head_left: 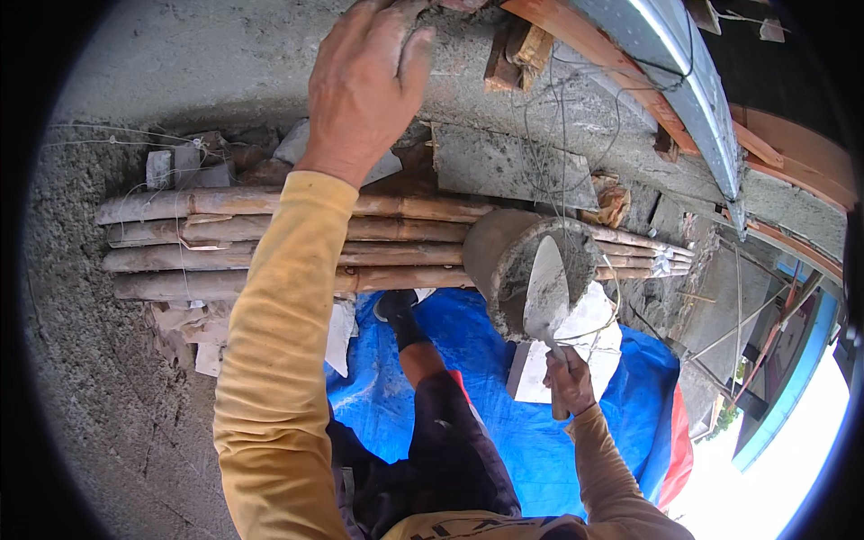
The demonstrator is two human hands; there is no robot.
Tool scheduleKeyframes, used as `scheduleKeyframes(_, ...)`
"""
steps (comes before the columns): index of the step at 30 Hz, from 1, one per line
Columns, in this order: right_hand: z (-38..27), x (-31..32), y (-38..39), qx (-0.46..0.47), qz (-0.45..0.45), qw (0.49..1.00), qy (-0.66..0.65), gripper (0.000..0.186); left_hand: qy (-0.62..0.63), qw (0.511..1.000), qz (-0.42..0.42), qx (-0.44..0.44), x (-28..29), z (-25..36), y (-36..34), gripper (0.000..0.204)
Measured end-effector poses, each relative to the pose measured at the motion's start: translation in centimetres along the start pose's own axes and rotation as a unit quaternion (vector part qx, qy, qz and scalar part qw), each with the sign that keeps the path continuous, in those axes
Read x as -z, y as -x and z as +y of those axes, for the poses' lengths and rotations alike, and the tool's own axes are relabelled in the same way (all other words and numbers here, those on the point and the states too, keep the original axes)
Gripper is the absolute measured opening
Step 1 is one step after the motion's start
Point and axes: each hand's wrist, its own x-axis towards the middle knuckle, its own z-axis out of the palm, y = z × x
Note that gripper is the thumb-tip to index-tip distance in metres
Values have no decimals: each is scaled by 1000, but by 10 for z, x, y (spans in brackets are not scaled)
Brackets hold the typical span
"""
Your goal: The person scoops cement from a bucket using a trowel and applies it to a wall surface, smoothing it along a metal guide. The person then uses a shovel to mix a pile of cement on the ground.
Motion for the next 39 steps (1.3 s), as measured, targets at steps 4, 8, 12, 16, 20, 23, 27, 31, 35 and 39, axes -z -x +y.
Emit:
scheduleKeyframes(4,40,55,-47,1,103,931,351,38,60,983,-92,148,9,10,92,28)
scheduleKeyframes(8,31,39,-116,-40,104,849,516,39,167,914,-253,270,-11,64,178,30)
scheduleKeyframes(12,34,-19,-132,20,101,863,495,38,248,852,-364,284,-36,133,251,40)
scheduleKeyframes(16,23,-28,-99,79,9,888,452,35,321,763,-378,415,-36,163,257,46)
scheduleKeyframes(20,9,-1,-65,-60,-63,990,115,27,289,786,-363,409,-21,146,265,48)
scheduleKeyframes(23,19,8,-41,-70,-48,996,14,26,235,801,-325,445,21,108,293,49)
scheduleKeyframes(27,-3,9,-1,-26,16,998,58,24,155,788,-230,549,116,48,365,49)
scheduleKeyframes(31,-52,-15,13,104,-26,987,122,23,84,769,-191,604,207,31,404,48)
scheduleKeyframes(35,-149,-79,7,168,-121,975,79,22,46,756,-111,644,248,43,438,45)
scheduleKeyframes(39,-226,-127,-6,206,-174,961,-67,19,-9,762,-148,630,271,59,468,47)
